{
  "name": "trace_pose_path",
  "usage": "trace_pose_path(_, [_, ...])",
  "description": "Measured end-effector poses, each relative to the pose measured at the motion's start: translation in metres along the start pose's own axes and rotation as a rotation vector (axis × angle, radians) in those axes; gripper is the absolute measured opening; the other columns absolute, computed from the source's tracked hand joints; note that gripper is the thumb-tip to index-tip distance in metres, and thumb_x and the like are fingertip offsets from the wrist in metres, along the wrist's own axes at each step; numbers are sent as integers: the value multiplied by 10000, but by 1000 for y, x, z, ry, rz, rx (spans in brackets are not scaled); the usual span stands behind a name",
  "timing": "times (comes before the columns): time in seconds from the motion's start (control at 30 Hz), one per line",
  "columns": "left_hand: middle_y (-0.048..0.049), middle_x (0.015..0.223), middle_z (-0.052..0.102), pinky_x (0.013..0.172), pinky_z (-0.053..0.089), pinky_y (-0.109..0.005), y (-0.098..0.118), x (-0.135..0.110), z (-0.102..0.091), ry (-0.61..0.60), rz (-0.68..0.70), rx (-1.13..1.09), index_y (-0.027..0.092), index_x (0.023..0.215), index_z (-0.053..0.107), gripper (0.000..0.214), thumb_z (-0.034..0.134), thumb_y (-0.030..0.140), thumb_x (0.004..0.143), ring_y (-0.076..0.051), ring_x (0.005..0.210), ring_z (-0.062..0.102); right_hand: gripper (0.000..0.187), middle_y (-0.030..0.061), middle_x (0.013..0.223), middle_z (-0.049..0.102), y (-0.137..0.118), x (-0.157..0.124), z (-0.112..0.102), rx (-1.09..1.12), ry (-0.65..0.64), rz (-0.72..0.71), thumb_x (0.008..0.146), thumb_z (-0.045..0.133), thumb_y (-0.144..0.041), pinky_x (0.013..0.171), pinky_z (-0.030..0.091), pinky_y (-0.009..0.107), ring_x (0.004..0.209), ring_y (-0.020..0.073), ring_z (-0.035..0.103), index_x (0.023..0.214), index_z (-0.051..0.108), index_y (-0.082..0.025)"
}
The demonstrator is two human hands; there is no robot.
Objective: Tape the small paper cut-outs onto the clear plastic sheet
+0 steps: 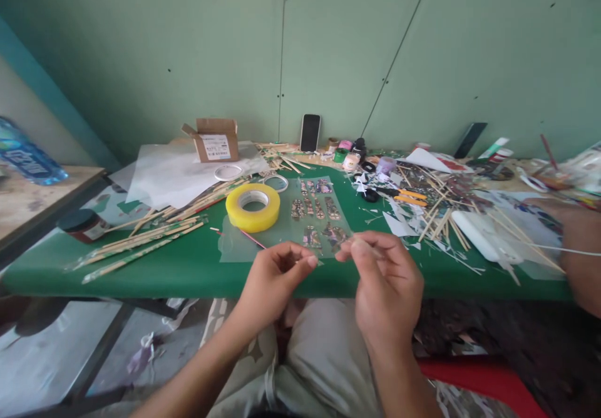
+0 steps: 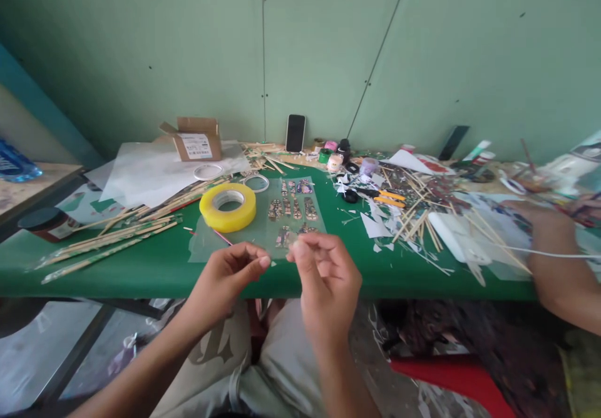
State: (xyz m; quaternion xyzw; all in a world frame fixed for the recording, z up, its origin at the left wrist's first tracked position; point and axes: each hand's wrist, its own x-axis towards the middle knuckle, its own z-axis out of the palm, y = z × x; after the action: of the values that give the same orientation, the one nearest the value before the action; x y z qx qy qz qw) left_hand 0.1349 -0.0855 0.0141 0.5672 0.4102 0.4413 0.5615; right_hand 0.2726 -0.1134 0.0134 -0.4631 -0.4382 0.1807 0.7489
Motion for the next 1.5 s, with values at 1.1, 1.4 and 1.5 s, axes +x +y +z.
trace_pose_path(1.1, [65,457,454,496,326,-259,-28,284,-38,-27,-192,737,138,962,692,346,798,270,660,-103,447,390,124,8,633,663,205,213,27,-524,-300,398,690,587,-272,521,383,232,524,113,519,639,633,-168])
trace_pose_path(1.4, [-3,674,644,603,415,-287,-45,291,-41,-65,-161,1089,201,810,679,310,819,376,597,-184,659,606,136,47,667,718,216,202,23,-751,-352,314,694,644,-290,588,392,277,635,200,631,686,715,-174])
trace_pose_path(1.5, [-19,744,681,645,439,-298,-46,290,-39,-70,-153,1157,217,815,682,319,812,413,599,-208,731,642,145,57,733,746,213,198,24,-859,-369,282,741,634,-291,586,403,271,670,204,656,732,731,-184])
